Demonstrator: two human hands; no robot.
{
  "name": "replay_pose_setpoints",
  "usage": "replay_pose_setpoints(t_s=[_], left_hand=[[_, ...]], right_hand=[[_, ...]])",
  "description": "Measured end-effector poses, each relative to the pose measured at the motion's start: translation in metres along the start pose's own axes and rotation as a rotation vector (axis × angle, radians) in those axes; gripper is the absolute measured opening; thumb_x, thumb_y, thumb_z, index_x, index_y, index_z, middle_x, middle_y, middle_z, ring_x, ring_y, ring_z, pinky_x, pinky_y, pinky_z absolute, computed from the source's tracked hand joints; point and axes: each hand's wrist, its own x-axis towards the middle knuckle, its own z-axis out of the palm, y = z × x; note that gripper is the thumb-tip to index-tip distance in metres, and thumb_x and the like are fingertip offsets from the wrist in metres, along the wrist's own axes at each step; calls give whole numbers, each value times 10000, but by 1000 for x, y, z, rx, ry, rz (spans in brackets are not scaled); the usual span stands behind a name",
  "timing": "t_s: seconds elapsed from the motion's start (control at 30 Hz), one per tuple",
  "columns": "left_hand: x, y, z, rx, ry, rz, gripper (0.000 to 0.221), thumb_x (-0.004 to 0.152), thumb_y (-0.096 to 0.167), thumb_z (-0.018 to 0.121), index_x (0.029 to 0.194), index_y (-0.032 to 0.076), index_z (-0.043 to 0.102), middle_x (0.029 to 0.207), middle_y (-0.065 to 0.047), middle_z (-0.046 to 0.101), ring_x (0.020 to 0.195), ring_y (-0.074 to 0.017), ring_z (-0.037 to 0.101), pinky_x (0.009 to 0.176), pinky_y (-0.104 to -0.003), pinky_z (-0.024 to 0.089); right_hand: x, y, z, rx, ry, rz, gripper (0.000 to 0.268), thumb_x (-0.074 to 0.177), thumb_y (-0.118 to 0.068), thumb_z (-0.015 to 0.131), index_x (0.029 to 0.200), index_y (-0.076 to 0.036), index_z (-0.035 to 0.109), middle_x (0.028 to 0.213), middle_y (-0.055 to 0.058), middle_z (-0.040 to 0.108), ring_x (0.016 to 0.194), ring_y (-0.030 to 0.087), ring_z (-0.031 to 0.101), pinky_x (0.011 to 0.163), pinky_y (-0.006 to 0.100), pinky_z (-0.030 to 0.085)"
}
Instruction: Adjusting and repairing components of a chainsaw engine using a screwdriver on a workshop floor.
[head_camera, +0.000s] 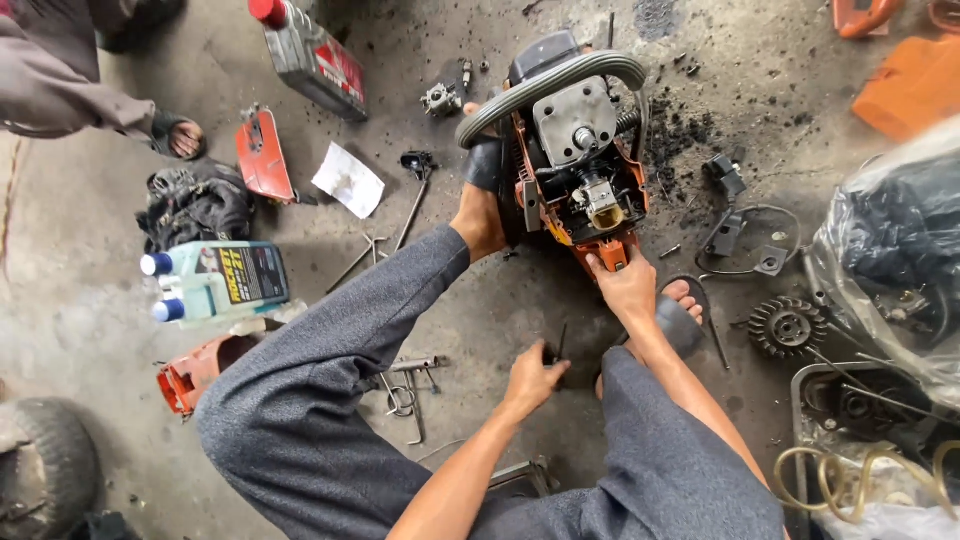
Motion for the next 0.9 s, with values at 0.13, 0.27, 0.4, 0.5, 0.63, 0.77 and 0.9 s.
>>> replay_pose_setpoints(t_s=[0.13,0.27,0.4,0.5,0.63,0.77,0.9], left_hand=[[2,-10,-26,-177,113,134,391,1011,280,654,1088,-98,594,1028,-341,697,1069,-503,674,886,-580,576],[12,13,-57,-586,314,244,267,1078,255,529,1211,25,561,745,-128,671,588,-191,671,647,-348,575],[-6,57,-112,-317,290,297,652,919,91,664,1517,71,404,1010,-280,668,968,-334,666,872,-476,558],[-57,135,-162,-185,275,187,636,851,63,680,1458,159,518,1068,-308,732,1050,-459,714,892,-525,607],[-57,125,-191,-9,290,190,399,833,169,765,1229,183,724,957,-199,787,915,-345,777,782,-418,626],[-51,135,-213,297,210,189,386,957,337,681,1331,244,702,1015,-160,785,894,-338,765,820,-475,596],[-15,125,-216,477,113,87,515,894,565,670,1355,335,643,1160,-56,769,1095,-354,709,956,-523,532]], right_hand=[[0,-6,-3,15,3,13,539,831,-420,791,1211,-53,682,1057,249,726,1086,458,669,886,549,554],[7,-1,2,-9,22,17,552,793,-465,811,1159,-65,706,1028,243,734,1069,434,684,882,527,569],[9,4,-1,43,-19,-2,578,804,-464,806,1181,-37,707,1064,268,724,1092,448,675,900,514,561],[-1,-11,-11,34,-39,6,553,802,-452,793,1157,-37,705,1045,272,726,1089,451,675,898,527,565],[-3,-19,-19,74,-41,9,547,794,-441,800,1165,-51,704,1039,253,730,1079,445,682,876,516,572],[8,1,-4,13,-36,23,540,797,-501,788,1146,-99,698,1034,208,737,1067,402,694,879,493,582],[-3,-17,-21,31,-101,46,596,790,-539,770,1228,-147,667,1122,183,729,1146,395,667,930,505,563]])
